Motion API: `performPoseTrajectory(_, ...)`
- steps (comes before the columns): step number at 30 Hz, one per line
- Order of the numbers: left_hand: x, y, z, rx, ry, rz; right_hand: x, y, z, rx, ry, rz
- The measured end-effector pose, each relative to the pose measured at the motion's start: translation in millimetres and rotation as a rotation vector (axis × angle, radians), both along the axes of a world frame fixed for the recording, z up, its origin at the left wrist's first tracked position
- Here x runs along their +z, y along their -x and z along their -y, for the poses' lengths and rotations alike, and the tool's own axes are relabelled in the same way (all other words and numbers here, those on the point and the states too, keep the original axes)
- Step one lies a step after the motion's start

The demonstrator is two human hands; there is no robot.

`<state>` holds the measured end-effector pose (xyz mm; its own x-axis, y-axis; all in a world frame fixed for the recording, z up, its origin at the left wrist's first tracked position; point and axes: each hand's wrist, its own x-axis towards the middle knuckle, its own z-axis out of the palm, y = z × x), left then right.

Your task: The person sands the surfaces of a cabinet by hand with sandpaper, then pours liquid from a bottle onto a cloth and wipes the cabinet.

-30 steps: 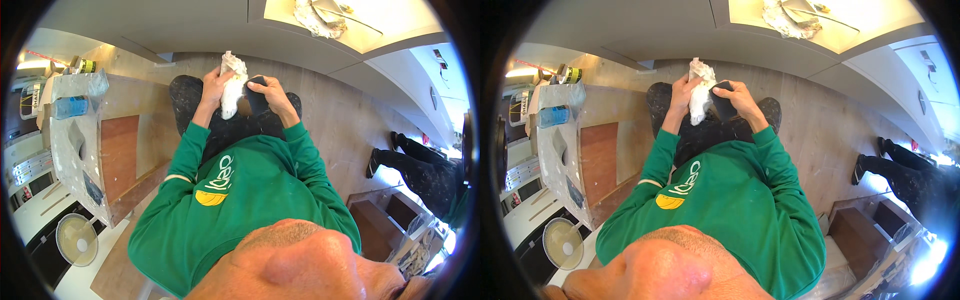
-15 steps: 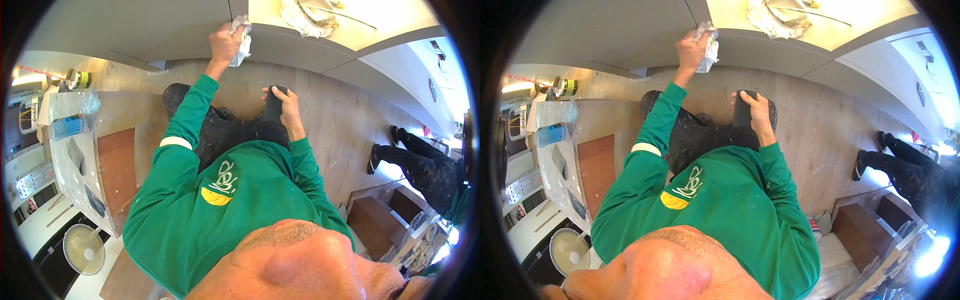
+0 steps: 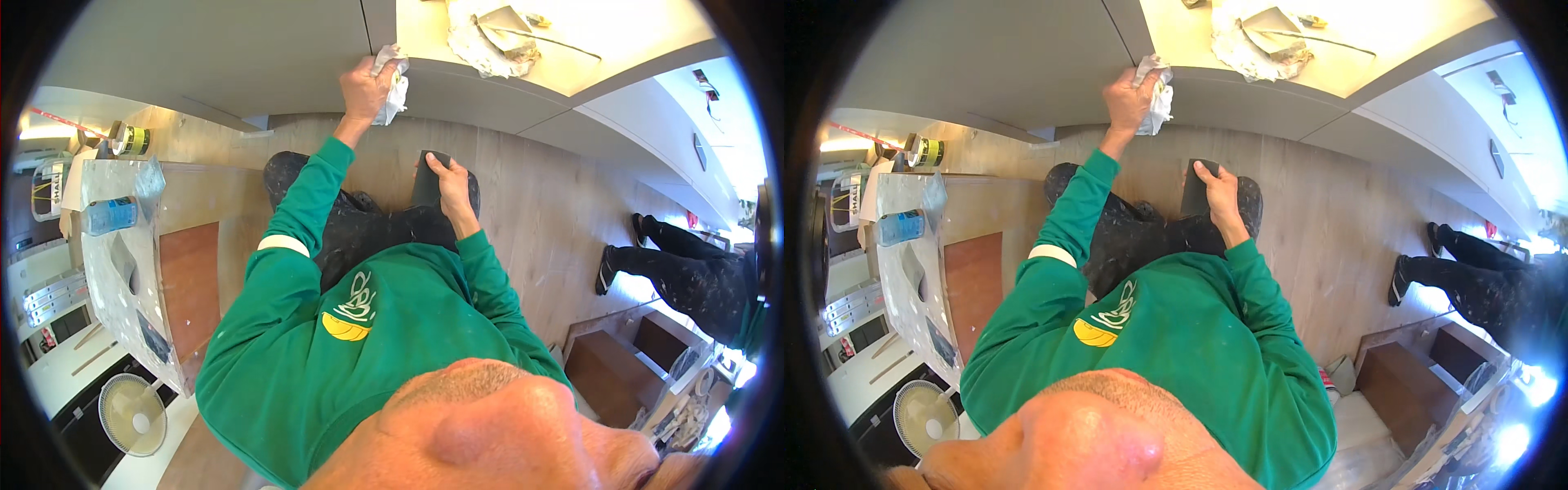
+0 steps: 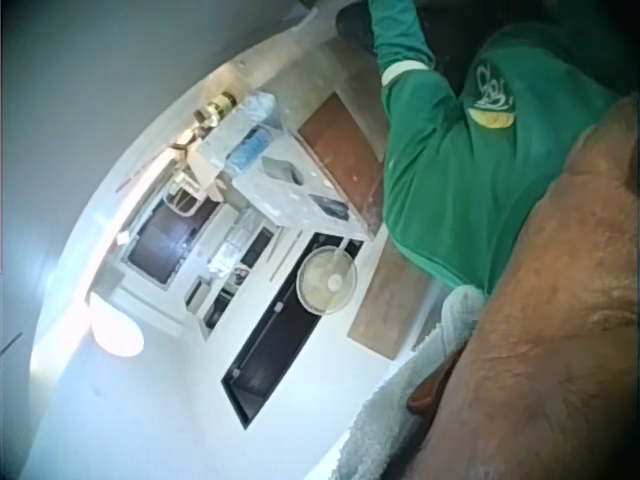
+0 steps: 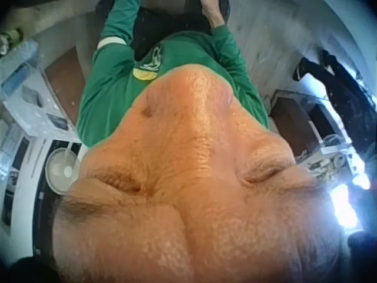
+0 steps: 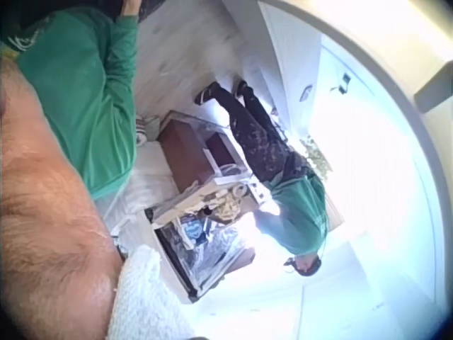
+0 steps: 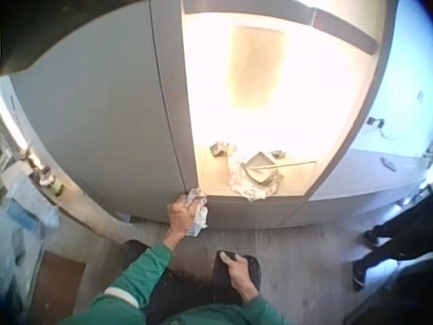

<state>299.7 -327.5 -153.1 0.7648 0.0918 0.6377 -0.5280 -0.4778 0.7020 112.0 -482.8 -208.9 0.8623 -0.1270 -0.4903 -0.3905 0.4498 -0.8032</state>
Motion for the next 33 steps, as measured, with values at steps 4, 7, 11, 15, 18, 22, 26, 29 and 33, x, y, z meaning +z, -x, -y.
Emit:
performPoseTrajectory(4,57.3,1.4,4.7,0.005,0.134,-0.081,9.5,1.5,-2.0,-0.035,0.013,0.004)
performPoseTrajectory(7,23.9,-2.7,-2.5,0.066,-0.072,-0.088,11.0,-4.4,-2.7,-0.039,0.002,0.007)
performPoseTrajectory(11,-11.9,36.4,-41.5,-0.025,0.172,-0.357,39.9,-15.3,1.2,-0.071,-0.006,0.056)
performPoseTrajectory(15,-12.5,99.3,-111.2,-0.077,0.141,-0.584,56.2,-49.8,-9.8,-0.072,0.004,0.301)
performPoseTrajectory(18,-30.9,142.0,-159.8,0.095,0.273,-0.64,72.0,-85.3,-37.7,-0.049,0.184,0.488)
performPoseTrajectory(22,-36.3,195.4,-199.3,0.266,0.382,-0.712,91.4,-117.4,-71.1,-0.076,0.632,0.659)
performPoseTrajectory(26,-22.2,220.8,-191.5,0.318,0.499,-0.733,104.5,-130.8,-96.2,-0.05,0.723,0.608)
performPoseTrajectory(29,-20.2,219.1,-185.7,0.308,0.483,-0.742,107.1,-131.7,-100.1,-0.066,0.791,0.574)
performPoseTrajectory(33,-17.1,195.8,-181.2,0.261,0.248,-0.672,75.6,-120.4,-85.3,-0.086,0.749,0.54)
